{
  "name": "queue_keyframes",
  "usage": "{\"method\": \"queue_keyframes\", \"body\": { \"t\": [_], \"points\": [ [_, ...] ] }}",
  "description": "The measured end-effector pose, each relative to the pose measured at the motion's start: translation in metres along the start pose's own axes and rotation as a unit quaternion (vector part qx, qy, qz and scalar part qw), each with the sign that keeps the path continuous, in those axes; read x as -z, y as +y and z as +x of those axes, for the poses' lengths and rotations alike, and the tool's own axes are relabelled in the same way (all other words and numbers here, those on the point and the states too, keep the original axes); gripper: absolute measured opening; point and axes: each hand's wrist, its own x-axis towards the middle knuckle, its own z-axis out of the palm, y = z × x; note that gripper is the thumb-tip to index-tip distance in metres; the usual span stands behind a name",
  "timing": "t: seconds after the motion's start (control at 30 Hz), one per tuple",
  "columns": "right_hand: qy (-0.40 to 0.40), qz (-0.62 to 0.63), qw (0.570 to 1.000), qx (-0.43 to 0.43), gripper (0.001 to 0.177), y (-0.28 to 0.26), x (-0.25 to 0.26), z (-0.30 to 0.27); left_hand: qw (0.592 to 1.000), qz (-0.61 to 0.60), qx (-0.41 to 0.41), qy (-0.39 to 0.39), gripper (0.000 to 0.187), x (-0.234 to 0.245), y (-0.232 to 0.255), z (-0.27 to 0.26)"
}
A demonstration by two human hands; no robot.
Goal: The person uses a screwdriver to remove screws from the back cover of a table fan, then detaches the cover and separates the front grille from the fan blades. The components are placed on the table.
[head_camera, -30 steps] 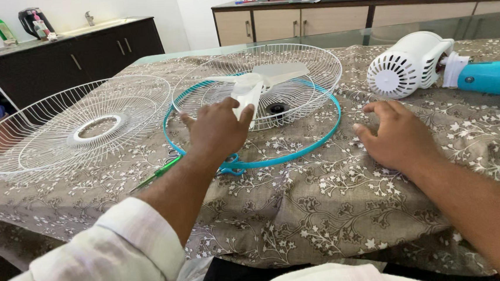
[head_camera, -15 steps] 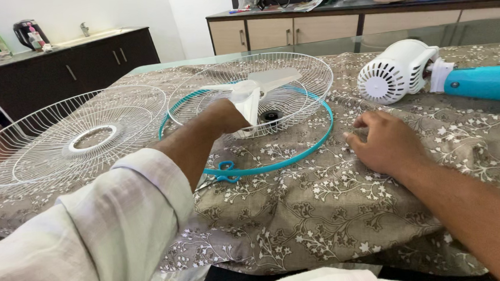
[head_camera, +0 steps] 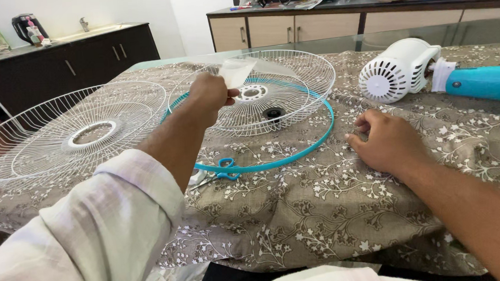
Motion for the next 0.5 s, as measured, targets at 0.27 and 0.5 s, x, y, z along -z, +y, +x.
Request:
{"method": "queue_keyframes", "body": {
  "t": [0.27,0.5],
  "points": [
    [-0.009,0.000,1.000,-0.016,0.045,0.002,0.000,0.000,0.947,-0.222,-0.077,0.221,0.034,0.046,-0.008,-0.038],
    [-0.040,-0.017,0.999,-0.031,0.044,0.003,0.001,0.000,0.912,-0.263,0.062,0.307,0.042,0.077,-0.025,-0.062]
  ]
}}
